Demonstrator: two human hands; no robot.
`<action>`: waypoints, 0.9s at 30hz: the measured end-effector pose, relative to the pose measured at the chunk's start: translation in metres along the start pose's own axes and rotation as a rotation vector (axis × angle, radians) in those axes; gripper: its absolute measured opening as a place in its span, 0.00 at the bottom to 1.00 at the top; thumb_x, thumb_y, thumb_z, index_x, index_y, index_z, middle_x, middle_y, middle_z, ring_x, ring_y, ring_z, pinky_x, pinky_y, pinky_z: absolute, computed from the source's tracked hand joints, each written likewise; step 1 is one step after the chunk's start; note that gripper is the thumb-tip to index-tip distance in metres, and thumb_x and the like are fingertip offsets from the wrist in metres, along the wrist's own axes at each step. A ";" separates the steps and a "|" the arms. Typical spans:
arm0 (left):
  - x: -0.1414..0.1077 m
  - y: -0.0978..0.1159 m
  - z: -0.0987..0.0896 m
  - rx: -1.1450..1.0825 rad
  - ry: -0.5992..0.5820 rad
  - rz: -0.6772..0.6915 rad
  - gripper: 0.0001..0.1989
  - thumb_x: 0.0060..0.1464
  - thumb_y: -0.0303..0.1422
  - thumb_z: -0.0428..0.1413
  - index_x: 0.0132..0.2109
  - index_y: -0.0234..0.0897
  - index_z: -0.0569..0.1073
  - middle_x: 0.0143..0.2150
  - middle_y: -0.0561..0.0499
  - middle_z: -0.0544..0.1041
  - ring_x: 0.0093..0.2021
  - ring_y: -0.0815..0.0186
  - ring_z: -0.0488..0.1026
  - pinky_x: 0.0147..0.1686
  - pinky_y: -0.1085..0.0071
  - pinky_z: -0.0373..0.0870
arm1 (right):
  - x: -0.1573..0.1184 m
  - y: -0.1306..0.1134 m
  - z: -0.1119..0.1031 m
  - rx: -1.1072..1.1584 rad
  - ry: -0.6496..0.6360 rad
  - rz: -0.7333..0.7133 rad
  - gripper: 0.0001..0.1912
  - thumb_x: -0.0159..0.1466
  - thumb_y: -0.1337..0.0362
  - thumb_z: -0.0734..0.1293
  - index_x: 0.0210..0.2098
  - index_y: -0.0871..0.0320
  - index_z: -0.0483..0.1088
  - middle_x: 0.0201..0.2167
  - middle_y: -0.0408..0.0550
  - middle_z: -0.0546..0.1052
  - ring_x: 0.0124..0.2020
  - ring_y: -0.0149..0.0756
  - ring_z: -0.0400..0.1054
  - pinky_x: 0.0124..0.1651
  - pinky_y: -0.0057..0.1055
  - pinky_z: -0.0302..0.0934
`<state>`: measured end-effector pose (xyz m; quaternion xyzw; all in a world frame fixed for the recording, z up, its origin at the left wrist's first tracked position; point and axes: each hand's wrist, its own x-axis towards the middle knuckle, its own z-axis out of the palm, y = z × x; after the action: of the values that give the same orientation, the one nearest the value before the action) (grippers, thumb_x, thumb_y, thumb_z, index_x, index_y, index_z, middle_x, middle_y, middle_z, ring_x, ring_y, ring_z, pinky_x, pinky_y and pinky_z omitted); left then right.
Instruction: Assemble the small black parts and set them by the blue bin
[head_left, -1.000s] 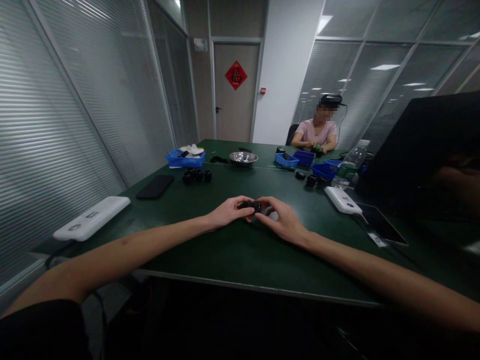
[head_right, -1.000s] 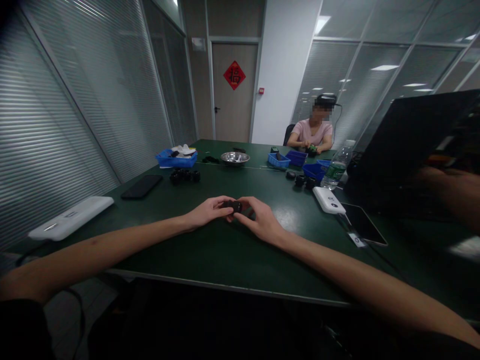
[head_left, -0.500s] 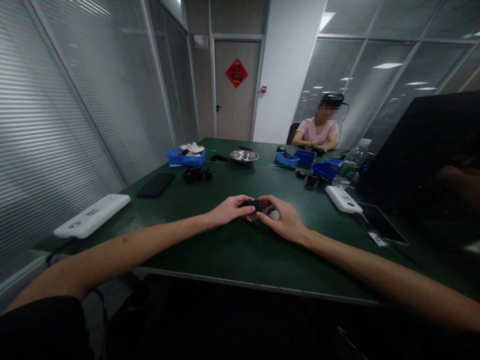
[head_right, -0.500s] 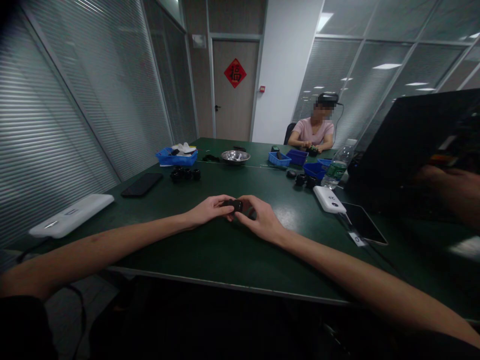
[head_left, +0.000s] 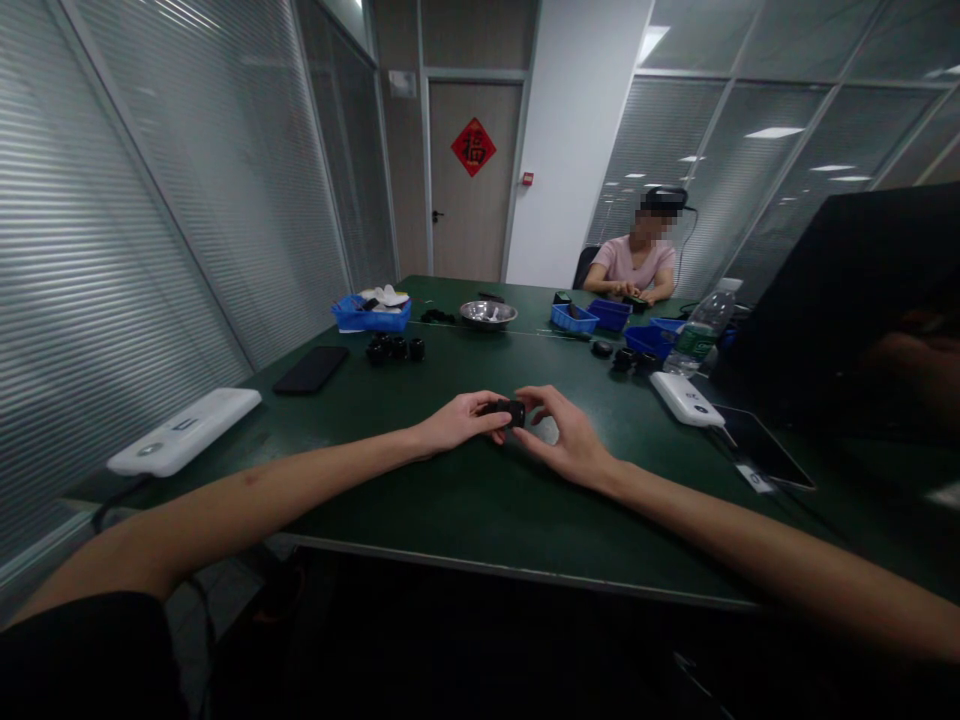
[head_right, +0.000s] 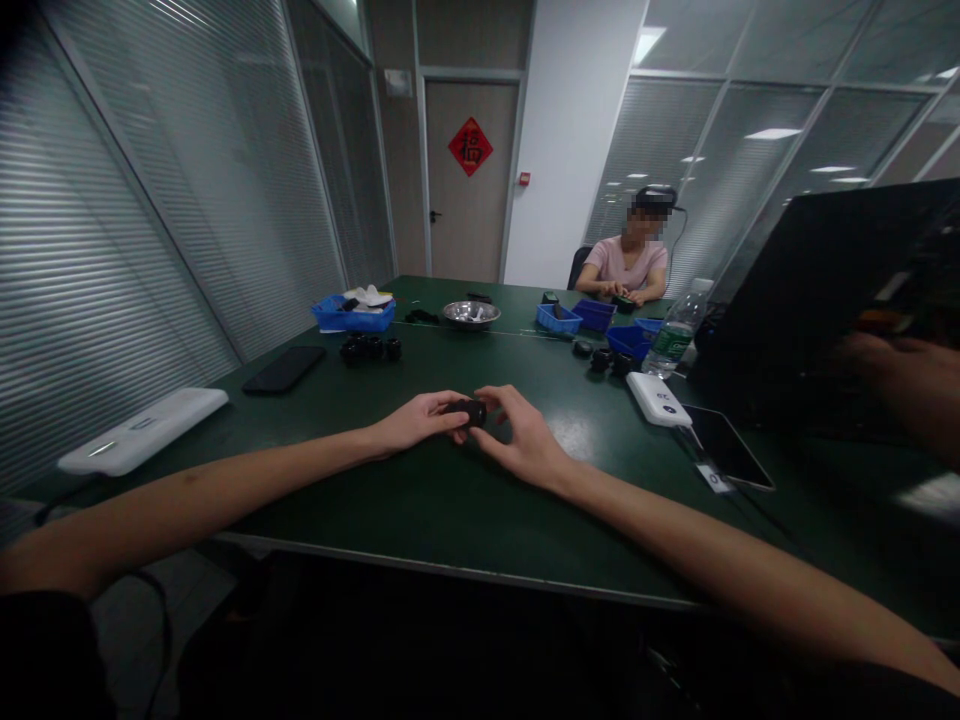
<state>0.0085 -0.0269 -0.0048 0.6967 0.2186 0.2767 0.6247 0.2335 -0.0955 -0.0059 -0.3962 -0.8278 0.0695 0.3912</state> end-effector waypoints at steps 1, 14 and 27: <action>0.000 0.000 0.000 -0.002 0.003 0.000 0.22 0.59 0.37 0.65 0.55 0.28 0.72 0.45 0.44 0.78 0.37 0.67 0.77 0.46 0.64 0.73 | 0.000 0.000 -0.001 0.002 -0.013 0.026 0.20 0.69 0.58 0.69 0.57 0.54 0.66 0.48 0.52 0.75 0.46 0.44 0.72 0.45 0.41 0.73; 0.000 -0.001 0.000 -0.020 -0.013 -0.013 0.26 0.56 0.42 0.67 0.55 0.29 0.73 0.44 0.44 0.79 0.37 0.66 0.78 0.46 0.64 0.74 | 0.000 -0.001 0.000 0.022 -0.007 0.007 0.20 0.68 0.60 0.69 0.57 0.53 0.66 0.50 0.53 0.73 0.48 0.44 0.71 0.47 0.43 0.72; 0.000 0.000 0.000 -0.033 -0.027 -0.046 0.26 0.58 0.41 0.66 0.56 0.27 0.70 0.43 0.44 0.79 0.38 0.66 0.78 0.47 0.63 0.74 | 0.000 0.001 0.000 0.019 -0.017 -0.049 0.16 0.68 0.62 0.69 0.54 0.53 0.68 0.51 0.53 0.72 0.48 0.44 0.70 0.47 0.44 0.72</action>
<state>0.0088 -0.0271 -0.0051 0.6848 0.2214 0.2563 0.6452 0.2342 -0.0952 -0.0063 -0.3713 -0.8399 0.0708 0.3895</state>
